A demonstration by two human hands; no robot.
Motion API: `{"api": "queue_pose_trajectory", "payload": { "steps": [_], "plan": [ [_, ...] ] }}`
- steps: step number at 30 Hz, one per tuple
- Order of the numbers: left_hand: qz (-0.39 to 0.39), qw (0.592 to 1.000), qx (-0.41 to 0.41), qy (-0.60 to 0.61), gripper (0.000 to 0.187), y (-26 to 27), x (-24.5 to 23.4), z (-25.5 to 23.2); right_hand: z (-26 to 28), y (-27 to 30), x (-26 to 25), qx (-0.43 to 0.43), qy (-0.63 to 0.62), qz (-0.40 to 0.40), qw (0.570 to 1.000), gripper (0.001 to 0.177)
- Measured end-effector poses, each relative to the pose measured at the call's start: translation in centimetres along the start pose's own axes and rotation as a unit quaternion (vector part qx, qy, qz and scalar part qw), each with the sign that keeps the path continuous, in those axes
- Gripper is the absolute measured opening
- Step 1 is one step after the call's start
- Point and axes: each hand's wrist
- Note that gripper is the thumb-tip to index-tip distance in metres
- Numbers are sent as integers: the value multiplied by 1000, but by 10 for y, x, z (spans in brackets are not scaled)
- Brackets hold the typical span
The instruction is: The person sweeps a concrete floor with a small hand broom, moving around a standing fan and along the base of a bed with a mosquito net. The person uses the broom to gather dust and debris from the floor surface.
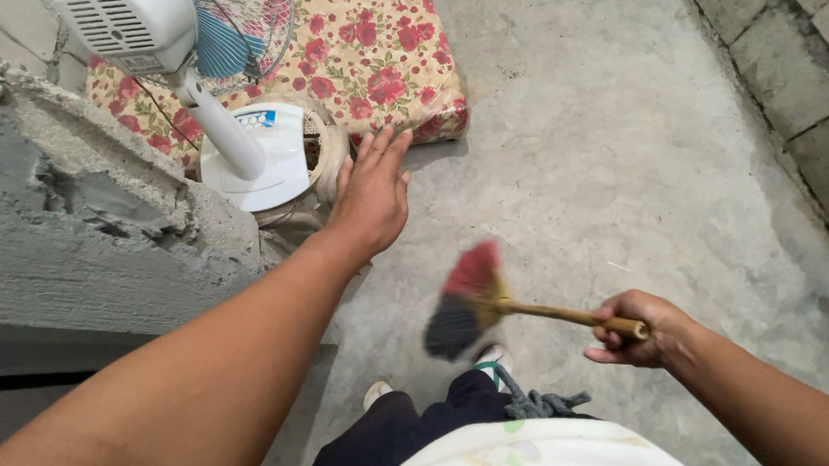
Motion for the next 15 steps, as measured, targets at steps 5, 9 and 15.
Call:
{"api": "queue_pose_trajectory", "payload": {
  "steps": [5,9,15],
  "plan": [
    [-3,1000,-10,3,56,-15,5,-14,29,15,-24,-33,-7,-16,999,6],
    [-10,1000,-18,-2,56,-26,11,-24,58,45,-10,-45,-62,0,997,3],
    [-28,999,-21,-8,56,-37,18,-34,84,42,31,-46,-50,112,991,2]
  ]
}}
Point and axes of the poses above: each hand's wrist, its own y-axis away from the middle knuckle, its own x-axis out of the palm, z = x × y, and after that the axes turned 14 degrees about z, right-handed
